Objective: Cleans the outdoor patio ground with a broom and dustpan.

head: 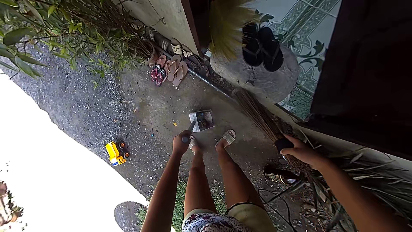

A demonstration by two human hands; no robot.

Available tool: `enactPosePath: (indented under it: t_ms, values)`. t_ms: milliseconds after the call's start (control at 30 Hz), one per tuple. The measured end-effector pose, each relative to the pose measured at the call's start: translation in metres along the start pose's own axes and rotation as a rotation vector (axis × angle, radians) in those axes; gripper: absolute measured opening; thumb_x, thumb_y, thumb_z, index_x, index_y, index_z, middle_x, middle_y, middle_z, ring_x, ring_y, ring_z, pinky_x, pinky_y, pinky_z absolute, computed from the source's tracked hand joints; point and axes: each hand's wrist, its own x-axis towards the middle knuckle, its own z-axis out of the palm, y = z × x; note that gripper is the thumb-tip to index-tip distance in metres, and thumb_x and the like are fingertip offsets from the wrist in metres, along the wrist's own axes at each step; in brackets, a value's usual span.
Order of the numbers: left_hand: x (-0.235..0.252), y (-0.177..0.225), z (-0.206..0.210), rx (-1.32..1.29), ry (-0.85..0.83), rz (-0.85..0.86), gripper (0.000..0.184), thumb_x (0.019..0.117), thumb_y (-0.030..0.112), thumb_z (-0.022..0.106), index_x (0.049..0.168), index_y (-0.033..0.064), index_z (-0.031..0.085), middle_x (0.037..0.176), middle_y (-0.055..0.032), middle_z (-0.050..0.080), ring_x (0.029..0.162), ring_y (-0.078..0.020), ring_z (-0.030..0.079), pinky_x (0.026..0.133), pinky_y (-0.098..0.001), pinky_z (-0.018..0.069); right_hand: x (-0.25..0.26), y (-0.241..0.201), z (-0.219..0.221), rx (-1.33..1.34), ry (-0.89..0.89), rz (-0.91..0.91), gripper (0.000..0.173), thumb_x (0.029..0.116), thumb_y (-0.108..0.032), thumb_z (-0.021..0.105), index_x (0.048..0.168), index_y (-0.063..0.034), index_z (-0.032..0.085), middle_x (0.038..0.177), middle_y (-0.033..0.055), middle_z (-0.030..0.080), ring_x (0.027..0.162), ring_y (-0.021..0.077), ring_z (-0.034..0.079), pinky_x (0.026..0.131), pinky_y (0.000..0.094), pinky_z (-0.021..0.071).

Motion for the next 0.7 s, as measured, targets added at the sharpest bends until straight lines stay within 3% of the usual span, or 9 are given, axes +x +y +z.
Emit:
enactPosePath:
  t_ms: [100, 267, 400, 567, 633, 700]
  values:
    - [-0.004, -0.002, 0.0, -0.005, 0.004, 0.005, 0.036, 0.0922, 0.0, 0.064, 0.128, -0.0004, 0.068, 0.13, -0.0204, 0.068, 0.121, -0.0333, 0.066, 0.107, -0.0491, 0.0474, -0.002, -0.009, 0.019, -0.17, -0.137, -0.012, 0.097, 0.0857, 0.007, 0.072, 0.162, 0.0003, 0.012, 0.16, 0.0315, 0.028, 0.146, 0.0432, 0.035, 0.118, 0.0528, 0.0319]
    - [-0.009, -0.007, 0.003, -0.012, -0.003, -0.009, 0.037, 0.0924, 0.001, 0.064, 0.129, -0.0006, 0.067, 0.13, -0.0206, 0.068, 0.121, -0.0338, 0.066, 0.107, -0.0491, 0.0475, -0.052, -0.004, 0.004, -0.235, -0.31, -0.053, 0.092, 0.0842, 0.011, 0.071, 0.161, -0.0025, 0.023, 0.163, 0.0262, 0.028, 0.149, 0.0388, 0.031, 0.12, 0.0482, 0.0301]
    - [-0.012, -0.011, 0.006, -0.026, 0.016, -0.032, 0.036, 0.0918, 0.001, 0.064, 0.128, 0.0001, 0.068, 0.128, -0.0202, 0.069, 0.12, -0.0334, 0.066, 0.106, -0.0506, 0.0474, -0.072, 0.013, 0.022, -0.486, -0.281, -0.096, 0.096, 0.0831, 0.003, 0.076, 0.161, 0.0017, 0.02, 0.161, 0.0289, 0.031, 0.148, 0.043, 0.034, 0.12, 0.0522, 0.0304]
    - [-0.013, -0.016, 0.006, -0.046, 0.042, -0.021, 0.036, 0.0911, 0.0, 0.065, 0.127, -0.0011, 0.068, 0.128, -0.0203, 0.069, 0.12, -0.0321, 0.066, 0.107, -0.0477, 0.0477, -0.072, 0.027, 0.029, -0.134, -0.107, -0.055, 0.092, 0.084, 0.004, 0.072, 0.16, 0.0026, 0.021, 0.16, 0.0312, 0.03, 0.148, 0.0427, 0.033, 0.12, 0.0516, 0.0296]
    - [-0.015, -0.017, 0.005, -0.036, 0.037, -0.025, 0.037, 0.0915, 0.001, 0.065, 0.128, -0.0009, 0.068, 0.129, -0.0206, 0.069, 0.12, -0.0323, 0.066, 0.107, -0.0478, 0.0476, -0.063, 0.012, 0.025, 0.033, -0.032, -0.008, 0.079, 0.0885, 0.004, 0.069, 0.158, 0.0002, 0.031, 0.15, 0.0307, 0.044, 0.132, 0.0421, 0.051, 0.108, 0.056, 0.0428]
    - [-0.015, -0.017, 0.007, -0.033, 0.036, -0.021, 0.037, 0.0914, 0.0, 0.064, 0.128, -0.0007, 0.068, 0.128, -0.0204, 0.069, 0.12, -0.0322, 0.066, 0.106, -0.048, 0.0476, -0.034, -0.007, 0.023, 0.186, 0.03, 0.056, 0.057, 0.0956, -0.004, 0.061, 0.15, -0.0008, 0.042, 0.125, 0.0267, 0.058, 0.097, 0.0346, 0.063, 0.083, 0.0524, 0.0539]
